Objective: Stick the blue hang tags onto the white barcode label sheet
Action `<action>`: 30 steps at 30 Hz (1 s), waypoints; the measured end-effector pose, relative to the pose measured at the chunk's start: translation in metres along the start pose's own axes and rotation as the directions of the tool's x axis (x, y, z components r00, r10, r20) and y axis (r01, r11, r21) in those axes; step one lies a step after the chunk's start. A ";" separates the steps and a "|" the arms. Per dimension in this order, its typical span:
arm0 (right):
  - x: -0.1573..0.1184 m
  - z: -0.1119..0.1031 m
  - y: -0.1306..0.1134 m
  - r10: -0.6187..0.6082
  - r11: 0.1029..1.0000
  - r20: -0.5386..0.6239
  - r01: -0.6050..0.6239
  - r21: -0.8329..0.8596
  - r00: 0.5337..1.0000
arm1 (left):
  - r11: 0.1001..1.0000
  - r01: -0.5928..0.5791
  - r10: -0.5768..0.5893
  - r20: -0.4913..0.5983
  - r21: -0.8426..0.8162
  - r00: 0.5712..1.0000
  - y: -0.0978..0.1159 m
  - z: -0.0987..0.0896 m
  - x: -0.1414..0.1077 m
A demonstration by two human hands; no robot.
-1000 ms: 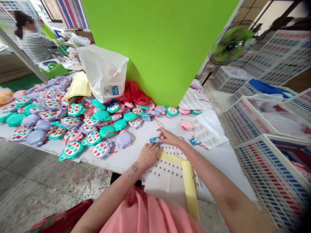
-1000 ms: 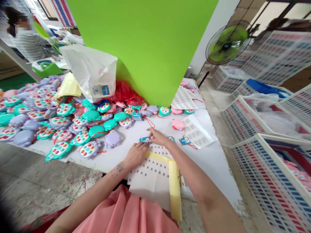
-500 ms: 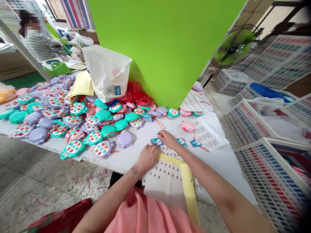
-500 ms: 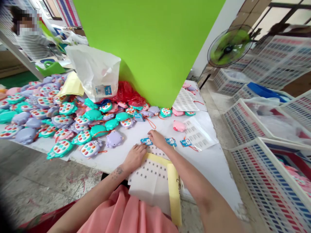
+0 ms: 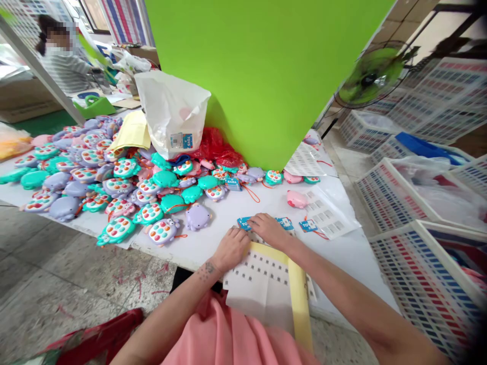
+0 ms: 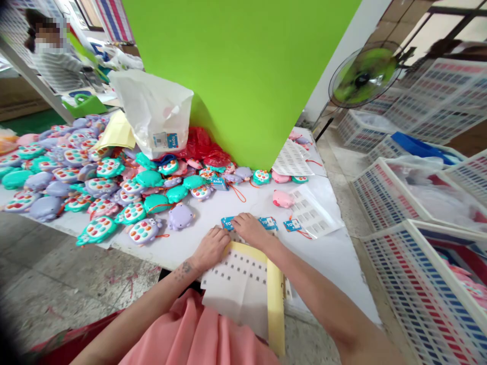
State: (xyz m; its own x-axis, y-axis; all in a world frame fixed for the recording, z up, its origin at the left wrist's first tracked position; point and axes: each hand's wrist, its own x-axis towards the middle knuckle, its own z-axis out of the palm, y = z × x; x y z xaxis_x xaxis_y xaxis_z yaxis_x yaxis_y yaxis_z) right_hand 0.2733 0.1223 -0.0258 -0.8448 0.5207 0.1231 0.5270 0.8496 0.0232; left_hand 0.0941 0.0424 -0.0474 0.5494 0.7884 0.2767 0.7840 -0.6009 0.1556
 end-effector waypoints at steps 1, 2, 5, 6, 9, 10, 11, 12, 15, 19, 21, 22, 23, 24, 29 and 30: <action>-0.001 -0.001 -0.002 -0.022 1.000 -0.002 0.022 -0.008 1.000 | 1.000 0.000 0.000 0.001 0.000 1.000 0.000 0.000 0.000; -0.002 -0.002 -0.004 -0.038 0.999 -0.006 0.037 -0.015 0.999 | 1.000 0.000 0.000 0.001 0.000 1.000 0.000 0.000 0.000; -0.005 -0.006 -0.008 -0.054 0.998 -0.028 0.053 -0.026 0.998 | 1.000 -0.003 0.003 -0.003 -0.001 1.000 0.000 0.000 0.000; -0.006 -0.008 -0.009 -0.050 0.998 -0.038 0.049 -0.028 0.998 | 1.000 -0.007 0.007 -0.005 0.000 1.000 0.000 0.000 0.000; -0.006 -0.010 -0.010 -0.042 0.997 -0.046 0.039 -0.063 0.998 | 1.000 -0.017 0.017 -0.007 0.004 1.000 0.000 0.000 0.000; -0.006 -0.010 -0.010 -0.039 0.996 -0.039 0.036 -0.081 0.998 | 1.000 -0.018 0.018 -0.008 0.004 1.000 0.000 0.000 0.000; -0.006 -0.010 -0.011 -0.038 0.995 -0.028 0.035 -0.097 0.999 | 1.000 -0.020 0.020 -0.008 0.002 1.000 0.000 0.000 -0.001; -0.006 -0.010 -0.012 -0.037 0.994 -0.015 0.036 -0.105 0.999 | 1.000 -0.020 0.020 -0.009 -0.002 1.000 0.000 0.000 -0.001; -0.007 -0.012 -0.012 -0.025 0.996 -0.021 0.023 -0.083 0.999 | 1.000 -0.014 0.014 -0.009 -0.021 1.000 0.000 -0.001 -0.001; -0.020 -0.021 0.003 0.105 0.991 -0.129 -0.115 -0.069 0.986 | 0.999 0.001 -0.001 0.004 -0.051 1.000 0.000 -0.002 -0.001; -0.033 -0.025 0.017 0.209 0.973 -0.166 -0.222 -0.064 0.964 | 0.998 0.009 -0.008 0.016 -0.061 1.000 0.000 -0.002 -0.001; -0.040 -0.027 0.025 0.258 0.960 -0.171 -0.272 -0.062 0.951 | 0.998 0.013 -0.012 0.021 -0.066 1.000 0.000 -0.003 -0.001; -0.048 -0.027 0.033 0.301 0.947 -0.166 -0.315 -0.061 0.939 | 0.997 0.017 -0.015 0.025 -0.071 1.000 0.000 -0.003 -0.001; -0.056 -0.027 0.041 0.336 0.936 -0.149 -0.348 -0.058 0.930 | 0.997 0.021 -0.019 0.027 -0.075 0.999 0.000 -0.003 -0.001; -0.085 -0.020 0.065 0.377 0.925 0.028 -0.378 0.031 0.926 | 0.995 0.036 -0.033 0.028 -0.094 0.999 -0.001 0.000 -0.001; -0.087 -0.022 0.065 0.381 0.923 0.027 -0.382 0.055 0.924 | 0.994 0.042 -0.039 0.029 -0.100 0.999 -0.001 0.001 -0.001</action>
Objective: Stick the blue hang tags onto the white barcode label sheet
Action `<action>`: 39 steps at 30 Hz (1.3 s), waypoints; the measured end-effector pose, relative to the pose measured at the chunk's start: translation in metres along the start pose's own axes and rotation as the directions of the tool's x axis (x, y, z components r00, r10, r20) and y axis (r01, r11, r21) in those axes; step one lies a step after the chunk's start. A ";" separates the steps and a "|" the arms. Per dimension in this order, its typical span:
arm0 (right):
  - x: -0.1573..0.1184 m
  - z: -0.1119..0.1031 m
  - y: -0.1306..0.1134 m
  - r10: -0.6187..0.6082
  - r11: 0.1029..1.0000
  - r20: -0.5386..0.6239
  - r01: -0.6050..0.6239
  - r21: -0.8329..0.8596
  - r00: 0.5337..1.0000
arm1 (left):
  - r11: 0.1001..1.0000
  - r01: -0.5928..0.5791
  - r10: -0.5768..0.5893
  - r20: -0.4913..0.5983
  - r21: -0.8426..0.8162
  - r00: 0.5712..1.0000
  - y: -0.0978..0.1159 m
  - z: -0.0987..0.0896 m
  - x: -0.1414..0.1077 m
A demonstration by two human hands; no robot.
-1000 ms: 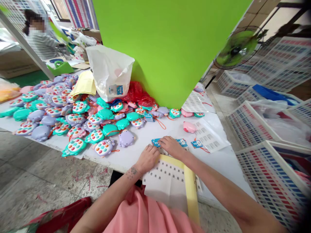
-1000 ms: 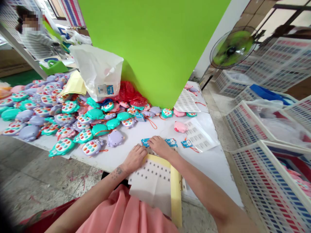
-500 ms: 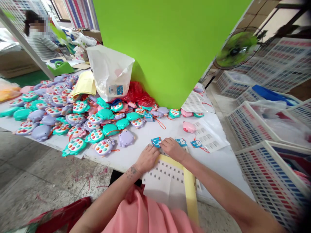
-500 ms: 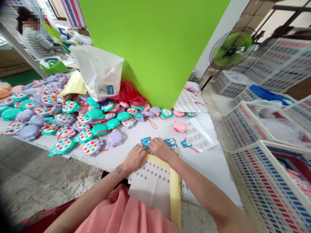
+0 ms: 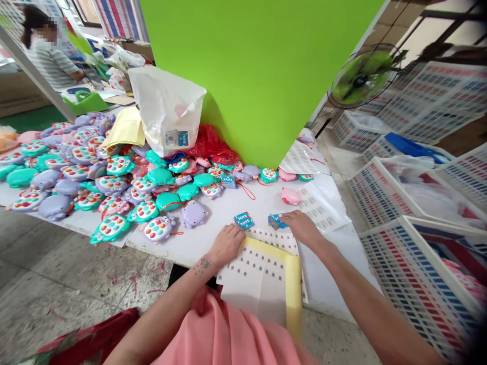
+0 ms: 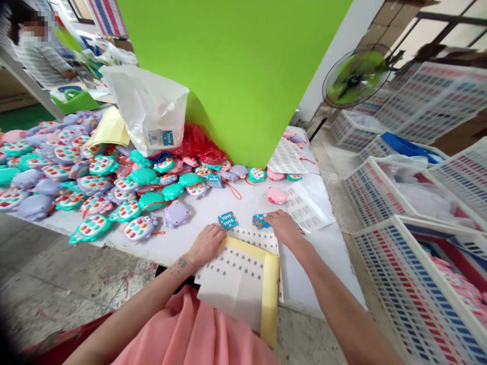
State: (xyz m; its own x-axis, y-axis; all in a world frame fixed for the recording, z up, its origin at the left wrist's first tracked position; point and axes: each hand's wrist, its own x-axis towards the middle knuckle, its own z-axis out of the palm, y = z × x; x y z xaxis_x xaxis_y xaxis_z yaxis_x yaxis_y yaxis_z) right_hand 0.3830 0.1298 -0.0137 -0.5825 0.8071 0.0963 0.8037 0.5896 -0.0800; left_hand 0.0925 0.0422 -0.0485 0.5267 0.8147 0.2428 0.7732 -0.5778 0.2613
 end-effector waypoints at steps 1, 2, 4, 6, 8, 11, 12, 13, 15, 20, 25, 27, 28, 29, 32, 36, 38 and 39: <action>-0.002 -0.003 -0.002 0.014 1.000 -0.024 -0.014 0.025 1.000 | 1.000 0.007 -0.007 -0.003 -0.011 1.000 0.000 0.000 0.000; -0.004 -0.007 -0.007 0.039 0.998 -0.061 -0.036 0.054 0.997 | 1.000 0.015 -0.015 -0.010 -0.028 1.000 0.000 -0.001 0.000; -0.009 -0.019 -0.024 0.100 0.986 -0.127 -0.081 0.147 0.987 | 0.996 0.033 -0.036 -0.036 -0.080 0.999 0.001 -0.005 0.001; -0.017 -0.031 -0.049 0.132 0.960 -0.137 -0.093 0.265 0.982 | 0.982 0.071 -0.083 -0.064 -0.175 0.995 0.005 -0.015 0.001; -0.027 -0.038 -0.076 0.113 0.939 -0.111 -0.069 0.338 0.987 | 0.932 0.147 -0.179 -0.068 -0.331 0.982 0.009 -0.028 0.001; -0.040 -0.038 -0.110 0.112 0.949 -0.090 -0.079 0.304 0.990 | 0.748 0.297 -0.369 0.000 -0.594 0.929 0.011 -0.048 -0.003; -0.044 -0.035 -0.118 0.129 0.955 -0.093 -0.098 0.281 0.987 | 0.680 0.333 -0.421 0.025 -0.653 0.907 0.009 -0.052 -0.005; -0.046 -0.032 -0.123 0.153 0.957 -0.100 -0.122 0.264 0.983 | 0.622 0.359 -0.462 0.044 -0.696 0.886 0.007 -0.056 -0.007; -0.051 -0.025 -0.128 0.214 0.948 -0.127 -0.175 0.264 0.968 | 0.541 0.385 -0.517 0.065 -0.747 0.853 0.000 -0.059 -0.013; -0.058 -0.013 -0.125 0.338 0.877 -0.157 -0.250 0.411 0.928 | 0.422 0.433 -0.640 0.077 -0.796 0.765 -0.016 -0.056 -0.029; -0.066 0.003 -0.127 0.498 0.653 0.022 -0.391 0.649 0.867 | 0.274 0.441 -0.729 0.115 -0.855 0.675 -0.022 -0.054 -0.046; -0.069 0.011 -0.128 0.551 0.573 0.054 -0.424 0.702 0.833 | 0.293 0.407 -0.694 0.100 -0.865 0.713 -0.025 -0.053 -0.054; -0.070 0.015 -0.128 0.573 0.557 0.044 -0.429 0.711 0.818 | 0.317 0.396 -0.665 0.096 -0.862 0.741 -0.027 -0.054 -0.058; -0.072 0.018 -0.129 0.587 0.558 0.029 -0.429 0.710 0.809 | 0.338 0.396 -0.634 0.104 -0.854 0.766 -0.029 -0.054 -0.061; -0.074 0.021 -0.130 0.576 0.593 -0.003 -0.415 0.689 0.817 | 0.331 0.457 -0.565 0.215 -0.826 0.797 -0.032 -0.059 -0.070; -0.072 0.015 -0.132 0.494 0.602 -0.019 -0.326 0.729 0.869 | 0.298 0.485 -0.488 0.305 -0.822 0.818 -0.032 -0.069 -0.074; -0.070 0.012 -0.132 0.467 0.594 -0.041 -0.279 0.755 0.883 | 0.270 0.476 -0.442 0.332 -0.837 0.834 -0.032 -0.073 -0.075; -0.070 0.011 -0.132 0.464 0.590 -0.048 -0.268 0.762 0.885 | 0.248 0.476 -0.427 0.346 -0.844 0.835 -0.032 -0.075 -0.076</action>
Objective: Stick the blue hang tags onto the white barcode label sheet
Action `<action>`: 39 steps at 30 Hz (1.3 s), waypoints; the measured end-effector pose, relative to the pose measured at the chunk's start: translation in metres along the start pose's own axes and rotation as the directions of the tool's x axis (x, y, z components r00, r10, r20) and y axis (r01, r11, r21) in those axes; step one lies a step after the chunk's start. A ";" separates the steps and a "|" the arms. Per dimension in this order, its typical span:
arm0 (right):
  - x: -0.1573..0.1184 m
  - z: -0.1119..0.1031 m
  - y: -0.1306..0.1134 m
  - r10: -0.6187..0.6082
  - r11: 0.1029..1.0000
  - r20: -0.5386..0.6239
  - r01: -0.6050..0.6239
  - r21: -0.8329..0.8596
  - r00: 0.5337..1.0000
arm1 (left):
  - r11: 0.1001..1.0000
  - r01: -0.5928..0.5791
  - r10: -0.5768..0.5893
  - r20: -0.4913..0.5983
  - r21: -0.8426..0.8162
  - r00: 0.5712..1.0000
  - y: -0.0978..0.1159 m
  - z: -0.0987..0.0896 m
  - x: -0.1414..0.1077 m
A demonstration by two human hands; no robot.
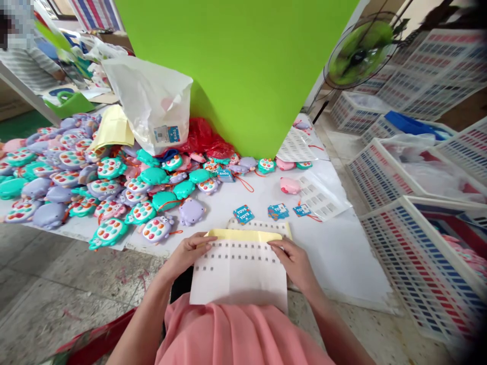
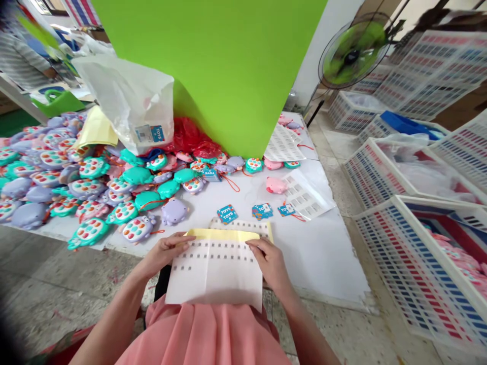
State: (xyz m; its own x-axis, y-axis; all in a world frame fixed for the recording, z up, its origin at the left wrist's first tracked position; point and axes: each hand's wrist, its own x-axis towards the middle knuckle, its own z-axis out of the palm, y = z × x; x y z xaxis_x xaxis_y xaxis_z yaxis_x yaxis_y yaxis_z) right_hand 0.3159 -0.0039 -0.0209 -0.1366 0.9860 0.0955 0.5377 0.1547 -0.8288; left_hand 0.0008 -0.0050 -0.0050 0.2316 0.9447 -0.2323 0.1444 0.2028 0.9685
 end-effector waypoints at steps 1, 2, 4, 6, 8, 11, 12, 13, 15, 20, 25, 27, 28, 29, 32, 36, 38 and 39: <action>0.000 0.000 -0.001 0.003 1.000 -0.003 -0.003 0.006 1.000 | 1.000 0.008 -0.008 0.012 -0.020 1.000 0.001 -0.002 -0.001; 0.000 -0.001 -0.001 0.014 1.000 -0.008 -0.014 0.006 1.000 | 0.999 0.013 -0.012 0.023 -0.035 1.000 0.001 -0.004 -0.003; 0.000 -0.001 -0.001 0.043 0.999 -0.015 -0.043 -0.003 0.999 | 0.998 0.011 -0.009 0.038 -0.055 0.999 0.001 -0.008 -0.006; 0.000 -0.001 -0.002 0.056 0.998 -0.011 -0.056 -0.009 0.998 | 0.997 0.009 -0.006 0.045 -0.071 0.999 -0.001 -0.011 -0.007; 0.000 -0.001 -0.004 0.058 0.998 0.005 -0.058 -0.014 0.998 | 0.999 0.007 -0.006 0.023 -0.054 1.000 -0.004 -0.011 -0.007; 0.001 0.000 -0.010 0.055 0.998 0.038 -0.054 -0.017 0.998 | 0.999 -0.008 0.011 -0.048 0.048 0.999 -0.010 -0.009 -0.002; 0.002 -0.001 -0.011 0.052 0.999 0.050 -0.051 -0.018 0.997 | 0.997 -0.021 0.027 -0.074 0.080 0.997 -0.012 -0.008 0.000; 0.002 -0.002 -0.012 0.048 0.999 0.062 -0.047 -0.019 0.997 | 0.994 -0.035 0.045 -0.100 0.105 0.994 -0.014 -0.007 0.001; 0.003 -0.005 -0.012 0.052 0.998 0.086 -0.050 -0.026 0.995 | 0.989 -0.065 0.084 -0.142 0.135 0.986 -0.017 -0.007 0.003; 0.005 -0.014 -0.010 0.082 0.997 0.092 -0.081 -0.021 0.992 | 0.984 -0.081 0.109 -0.178 0.161 0.978 -0.012 -0.009 0.000; 0.008 -0.011 -0.015 0.054 0.998 0.123 -0.055 0.002 0.991 | 0.999 -0.026 0.031 -0.116 0.048 0.993 -0.002 -0.005 0.000; 0.009 -0.011 -0.017 0.050 0.999 0.121 -0.050 0.002 0.991 | 1.000 0.006 -0.004 -0.159 0.011 0.987 -0.003 -0.004 0.001; 0.009 -0.011 -0.018 0.055 0.998 0.112 -0.055 0.001 0.992 | 1.000 0.017 -0.017 -0.189 -0.005 0.982 -0.003 -0.004 0.001; 0.010 -0.012 -0.019 0.065 0.998 0.100 -0.066 -0.002 0.993 | 0.999 0.025 -0.029 -0.217 -0.024 0.976 -0.004 -0.004 0.002; 0.010 -0.015 -0.021 0.113 0.994 0.081 -0.112 -0.016 0.990 | 0.994 0.059 -0.082 -0.255 -0.097 0.964 -0.003 -0.005 0.000; 0.010 -0.017 -0.021 0.134 0.991 0.096 -0.133 -0.021 0.986 | 0.983 0.107 -0.144 -0.272 -0.146 0.951 -0.002 -0.006 -0.004; 0.011 -0.017 -0.020 0.119 0.993 0.120 -0.118 -0.012 0.986 | 0.986 0.119 -0.148 -0.290 -0.117 0.945 -0.002 -0.007 -0.006; 0.011 -0.017 -0.020 0.110 0.994 0.137 -0.110 -0.007 0.984 | 0.988 0.124 -0.146 -0.298 -0.091 0.943 -0.003 -0.008 -0.006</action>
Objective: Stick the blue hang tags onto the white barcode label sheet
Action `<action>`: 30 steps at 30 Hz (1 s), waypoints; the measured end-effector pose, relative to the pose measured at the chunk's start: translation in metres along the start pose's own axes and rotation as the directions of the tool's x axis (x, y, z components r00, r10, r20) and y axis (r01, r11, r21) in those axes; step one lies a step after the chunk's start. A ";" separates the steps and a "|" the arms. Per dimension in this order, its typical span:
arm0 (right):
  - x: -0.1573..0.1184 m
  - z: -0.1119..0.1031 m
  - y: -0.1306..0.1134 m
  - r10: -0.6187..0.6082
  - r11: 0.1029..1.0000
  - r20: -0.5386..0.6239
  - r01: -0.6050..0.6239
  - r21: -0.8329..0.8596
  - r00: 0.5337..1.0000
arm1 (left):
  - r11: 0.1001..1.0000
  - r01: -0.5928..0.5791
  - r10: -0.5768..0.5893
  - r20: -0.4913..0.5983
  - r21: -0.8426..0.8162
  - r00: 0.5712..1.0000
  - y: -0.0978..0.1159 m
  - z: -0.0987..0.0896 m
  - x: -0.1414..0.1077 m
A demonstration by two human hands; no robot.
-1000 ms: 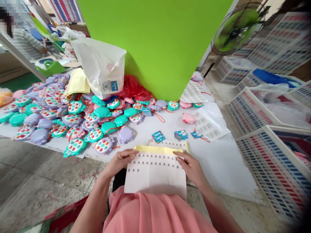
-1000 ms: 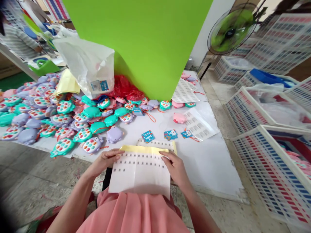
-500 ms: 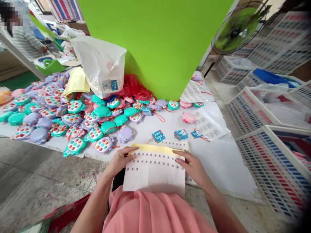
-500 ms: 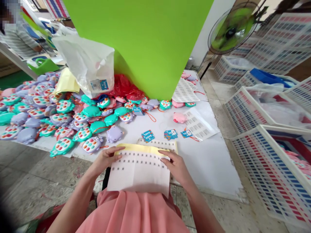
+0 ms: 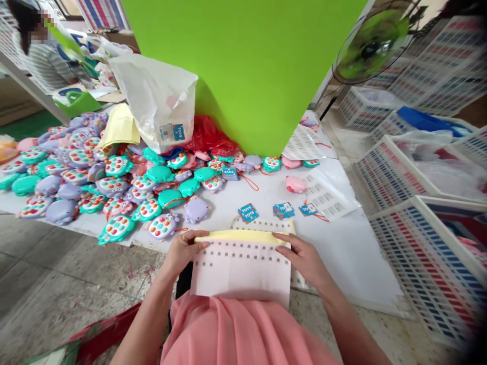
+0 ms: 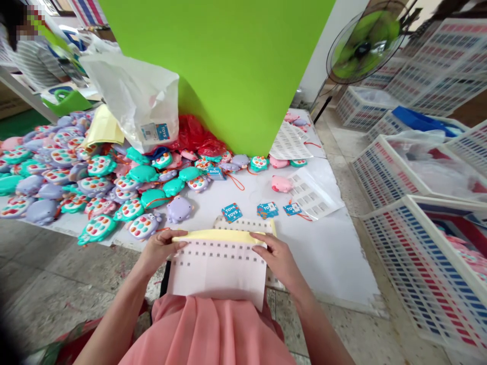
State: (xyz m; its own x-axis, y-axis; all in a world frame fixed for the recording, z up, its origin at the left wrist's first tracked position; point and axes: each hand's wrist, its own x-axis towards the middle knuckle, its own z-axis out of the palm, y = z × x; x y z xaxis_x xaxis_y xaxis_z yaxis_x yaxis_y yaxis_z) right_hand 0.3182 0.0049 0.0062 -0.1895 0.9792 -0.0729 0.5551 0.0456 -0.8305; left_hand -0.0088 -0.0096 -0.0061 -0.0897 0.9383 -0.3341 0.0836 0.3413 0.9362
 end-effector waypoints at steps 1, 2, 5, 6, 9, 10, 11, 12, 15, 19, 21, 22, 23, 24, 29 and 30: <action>0.000 -0.001 0.000 -0.006 1.000 0.019 0.006 0.004 1.000 | 1.000 -0.004 0.004 -0.008 0.031 1.000 -0.001 -0.001 0.000; 0.000 -0.002 0.001 -0.009 1.000 0.040 0.009 0.004 0.999 | 0.998 -0.010 0.010 -0.014 0.065 1.000 -0.002 -0.002 0.000; 0.001 -0.005 0.000 -0.004 1.000 0.097 0.005 -0.011 0.995 | 0.985 -0.042 0.047 -0.024 0.166 0.999 -0.005 -0.007 0.000; 0.001 -0.006 0.000 -0.004 1.000 0.115 0.006 -0.011 0.993 | 0.976 -0.062 0.068 -0.025 0.207 0.997 -0.006 -0.009 -0.001; 0.001 -0.009 0.001 -0.011 1.000 0.151 0.010 0.005 0.988 | 0.933 -0.134 0.148 -0.017 0.335 0.989 -0.006 -0.018 -0.002; 0.001 -0.011 0.003 -0.011 1.000 0.153 0.011 0.000 0.988 | 0.918 -0.156 0.171 -0.010 0.366 0.985 -0.005 -0.022 -0.003; 0.001 -0.012 0.004 -0.011 1.000 0.150 0.013 -0.014 0.989 | 0.906 -0.172 0.189 -0.006 0.387 0.982 -0.005 -0.026 -0.003; 0.001 -0.014 0.005 -0.012 0.999 0.143 0.017 -0.033 0.990 | 0.899 -0.182 0.201 -0.005 0.398 0.980 -0.004 -0.030 -0.004; 0.000 -0.018 0.006 -0.054 0.996 0.085 0.060 -0.068 0.995 | 0.888 -0.194 0.215 -0.003 0.416 0.977 -0.003 -0.040 -0.007; 0.002 -0.011 -0.010 -0.260 0.953 0.003 0.257 -0.161 0.966 | 0.876 -0.254 0.267 0.026 0.410 0.963 0.000 -0.039 -0.009; 0.004 -0.002 -0.022 -0.381 0.890 0.038 0.378 -0.256 0.924 | 0.867 -0.285 0.294 0.042 0.409 0.955 0.004 -0.033 -0.009; 0.006 0.002 -0.028 -0.427 0.855 0.067 0.427 -0.296 0.902 | 0.859 -0.299 0.304 0.056 0.415 0.951 0.006 -0.030 -0.010; 0.008 0.006 -0.033 -0.460 0.823 0.095 0.464 -0.328 0.883 | 0.850 -0.312 0.312 0.071 0.424 0.948 0.009 -0.026 -0.010; 0.010 0.010 -0.036 -0.481 0.798 0.119 0.490 -0.351 0.869 | 0.840 -0.319 0.314 0.086 0.439 0.946 0.011 -0.024 -0.011; 0.017 0.015 -0.038 -0.489 0.778 0.211 0.532 -0.333 0.847 | 0.786 -0.315 0.299 0.119 0.532 0.947 0.018 -0.021 -0.015; 0.017 0.014 -0.038 -0.480 0.789 0.233 0.532 -0.308 0.846 | 0.778 -0.322 0.300 0.131 0.540 0.945 0.018 -0.022 -0.015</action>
State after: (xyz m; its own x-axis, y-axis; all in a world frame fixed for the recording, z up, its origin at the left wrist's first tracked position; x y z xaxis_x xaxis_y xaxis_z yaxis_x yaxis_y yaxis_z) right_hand 0.2824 0.0173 0.0286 -0.6154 0.7601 0.2085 0.5860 0.6182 -0.5240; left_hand -0.0273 -0.0191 0.0183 0.0707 0.9963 -0.0492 0.6295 -0.0063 0.7770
